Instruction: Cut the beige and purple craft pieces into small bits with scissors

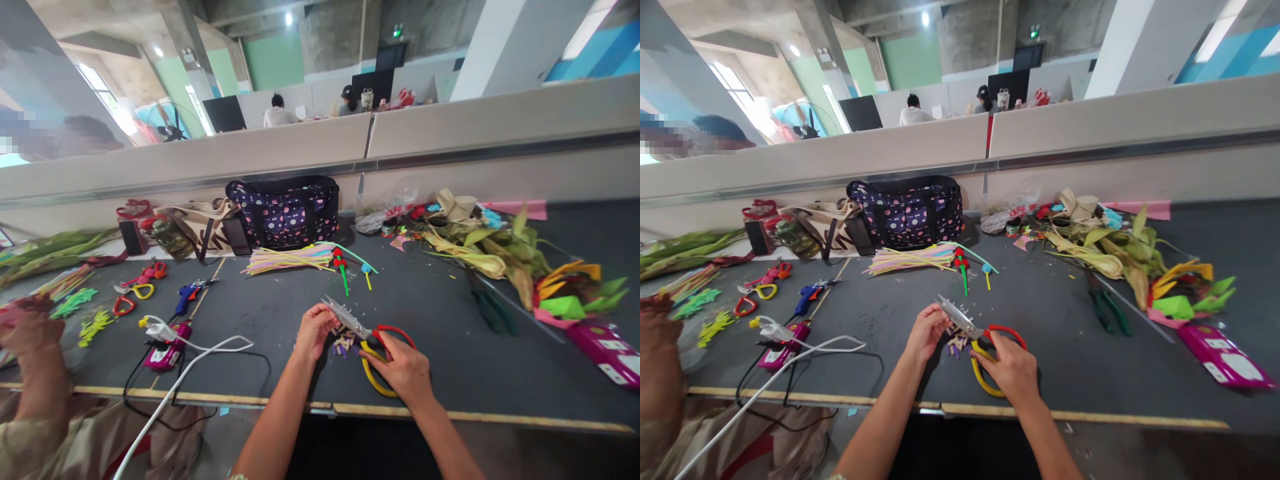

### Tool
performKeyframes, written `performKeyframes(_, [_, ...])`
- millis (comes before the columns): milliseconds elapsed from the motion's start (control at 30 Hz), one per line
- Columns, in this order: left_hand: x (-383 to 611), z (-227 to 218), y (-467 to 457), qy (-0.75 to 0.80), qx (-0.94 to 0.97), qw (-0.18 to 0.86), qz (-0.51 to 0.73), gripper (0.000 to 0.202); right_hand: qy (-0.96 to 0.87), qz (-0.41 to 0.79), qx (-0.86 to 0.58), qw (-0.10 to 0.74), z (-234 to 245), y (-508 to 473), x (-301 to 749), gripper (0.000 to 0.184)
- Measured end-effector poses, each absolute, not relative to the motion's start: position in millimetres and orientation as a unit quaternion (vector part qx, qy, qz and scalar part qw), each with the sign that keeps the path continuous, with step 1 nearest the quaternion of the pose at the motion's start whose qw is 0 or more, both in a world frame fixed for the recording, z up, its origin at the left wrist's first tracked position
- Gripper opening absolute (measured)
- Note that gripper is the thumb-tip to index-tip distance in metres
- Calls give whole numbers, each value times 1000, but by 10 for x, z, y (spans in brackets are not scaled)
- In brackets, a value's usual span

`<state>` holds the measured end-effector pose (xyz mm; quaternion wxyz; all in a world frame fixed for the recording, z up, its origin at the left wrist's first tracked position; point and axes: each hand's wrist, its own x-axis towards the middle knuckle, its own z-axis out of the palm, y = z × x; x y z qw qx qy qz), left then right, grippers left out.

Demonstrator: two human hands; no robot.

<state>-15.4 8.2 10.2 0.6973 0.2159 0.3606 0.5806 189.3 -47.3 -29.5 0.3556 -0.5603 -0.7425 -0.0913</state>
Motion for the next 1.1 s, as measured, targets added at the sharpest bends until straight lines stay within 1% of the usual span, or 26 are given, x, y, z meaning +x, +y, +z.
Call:
performKeyframes(167, [-154,81,87,356,217,701,578,24,-742,-94,-557,362,-272,-474,1885,55])
performKeyframes(433, [-155,77,86,360,217,705,572,25,-745,-80,-565,346,-269,-486,1880,53])
performKeyframes(600, [-149,98,82,357,213,708,572,24,-747,-80,-557,354,-263,-491,1885,51])
performKeyframes(1100, [-164,86,83,354,218,707,573,22,-745,-67,-571,338,-270,-495,1871,52])
